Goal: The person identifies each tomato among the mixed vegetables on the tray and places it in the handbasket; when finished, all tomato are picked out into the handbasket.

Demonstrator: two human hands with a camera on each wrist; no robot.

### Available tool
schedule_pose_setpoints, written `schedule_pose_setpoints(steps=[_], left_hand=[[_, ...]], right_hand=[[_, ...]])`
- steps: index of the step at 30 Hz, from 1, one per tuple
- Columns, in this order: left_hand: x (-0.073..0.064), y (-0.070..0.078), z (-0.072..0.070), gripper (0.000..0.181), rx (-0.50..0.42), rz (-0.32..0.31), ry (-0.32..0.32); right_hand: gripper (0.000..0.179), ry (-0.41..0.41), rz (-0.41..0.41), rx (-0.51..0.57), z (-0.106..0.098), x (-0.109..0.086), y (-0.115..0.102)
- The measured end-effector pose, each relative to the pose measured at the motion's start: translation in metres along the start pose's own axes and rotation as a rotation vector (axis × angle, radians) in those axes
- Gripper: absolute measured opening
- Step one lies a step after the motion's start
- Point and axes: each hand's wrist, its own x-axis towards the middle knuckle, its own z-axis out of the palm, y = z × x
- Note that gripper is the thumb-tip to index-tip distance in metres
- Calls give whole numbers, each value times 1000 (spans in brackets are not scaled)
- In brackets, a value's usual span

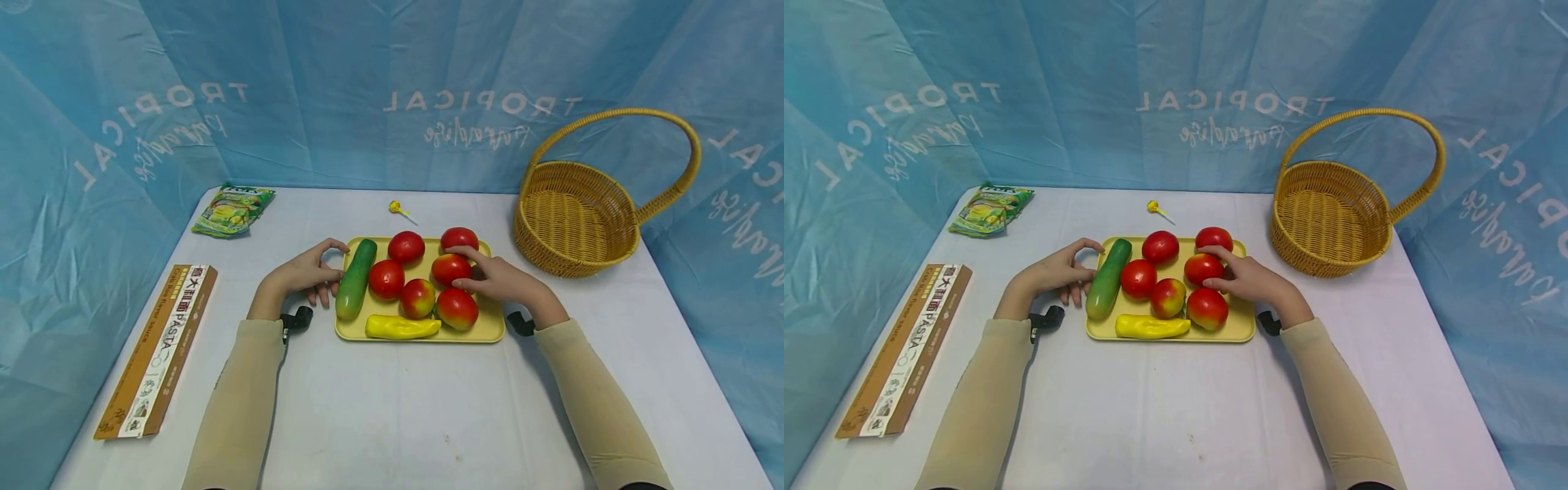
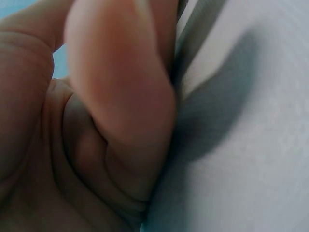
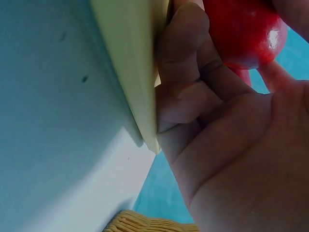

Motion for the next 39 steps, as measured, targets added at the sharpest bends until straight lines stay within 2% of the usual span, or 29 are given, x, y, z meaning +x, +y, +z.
schedule_pose_setpoints(steps=[12, 19, 25, 31, 39], left_hand=[[-2, 2, 1, 57, -16, 4, 3], [-3, 1, 1, 57, -27, 6, 4], [-2, 1, 1, 57, -17, 11, 1], [-1, 1, 1, 56, -20, 2, 2], [-2, 2, 1, 58, -3, 4, 10]], right_hand=[[70, 1, 11, 30, -2, -2, -1], [68, 1, -6, 62, -6, -5, -4], [67, 34, -35, 82, -14, -12, -9], [68, 100, -57, 124, -28, -24, -19], [70, 282, -26, 176, -51, -42, -17]])
